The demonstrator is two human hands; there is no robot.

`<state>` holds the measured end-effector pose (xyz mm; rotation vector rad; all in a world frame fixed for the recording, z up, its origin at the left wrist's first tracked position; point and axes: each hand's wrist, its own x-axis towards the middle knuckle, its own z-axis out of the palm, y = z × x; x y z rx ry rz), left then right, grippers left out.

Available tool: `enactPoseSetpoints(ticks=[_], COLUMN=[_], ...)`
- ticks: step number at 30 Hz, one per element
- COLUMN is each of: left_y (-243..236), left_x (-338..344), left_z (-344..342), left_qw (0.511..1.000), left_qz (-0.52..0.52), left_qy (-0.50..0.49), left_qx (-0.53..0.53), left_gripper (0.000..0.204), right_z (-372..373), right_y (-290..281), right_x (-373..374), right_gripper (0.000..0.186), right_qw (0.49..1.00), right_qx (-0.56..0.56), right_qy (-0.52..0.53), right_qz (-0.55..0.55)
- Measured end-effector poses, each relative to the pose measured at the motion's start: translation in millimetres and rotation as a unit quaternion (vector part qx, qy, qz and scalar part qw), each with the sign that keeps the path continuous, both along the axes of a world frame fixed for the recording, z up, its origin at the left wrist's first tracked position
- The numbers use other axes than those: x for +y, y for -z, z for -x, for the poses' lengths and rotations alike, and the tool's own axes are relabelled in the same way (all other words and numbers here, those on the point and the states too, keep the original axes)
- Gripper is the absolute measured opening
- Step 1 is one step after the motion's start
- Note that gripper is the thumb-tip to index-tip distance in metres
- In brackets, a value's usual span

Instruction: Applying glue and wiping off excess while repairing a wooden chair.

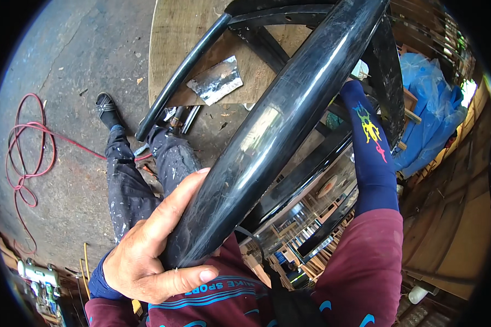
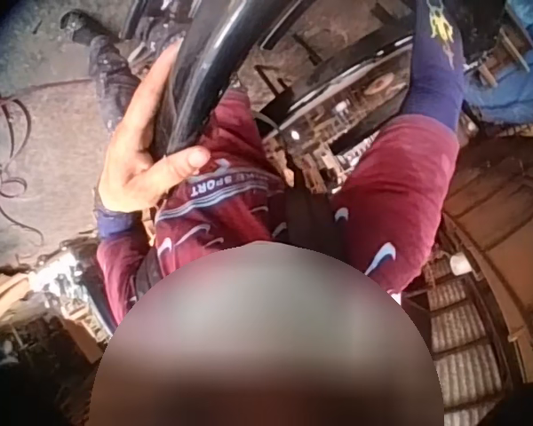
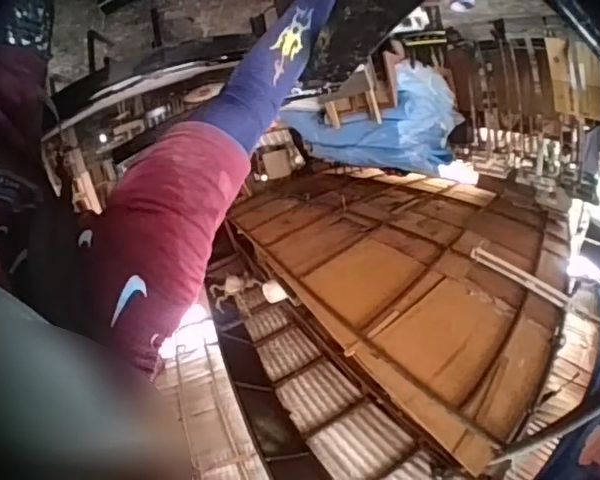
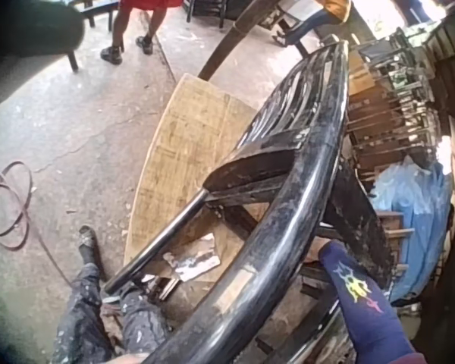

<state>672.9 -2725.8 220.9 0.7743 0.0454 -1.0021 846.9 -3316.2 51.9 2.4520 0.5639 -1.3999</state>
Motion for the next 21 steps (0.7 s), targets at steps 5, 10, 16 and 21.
enactPoseSetpoints(ticks=[5,10,16,21], left_y=[-1,-9,-7,6], left_x=[-1,-11,-18,-17], left_z=[3,10,10,14], left_qw=[0.999,0.992,0.985,0.994], left_qz=[0.025,-0.058,-0.034,-0.014], left_qy=[-0.026,-0.064,-0.126,-0.109], left_qx=[0.038,0.088,0.117,-0.021], left_gripper=[0.099,0.116,0.114,0.115], right_z=[15,12,9,8], right_y=[-25,-26,-20,-22], right_x=[40,51,24,22], right_gripper=[0.037,0.035,0.013,0.018], right_qw=[0.867,0.821,0.976,0.986], right_qx=[-0.003,-0.003,-0.044,-0.035], right_qy=[-0.487,-0.564,-0.215,-0.163], right_qz=[0.105,0.089,0.013,0.025])
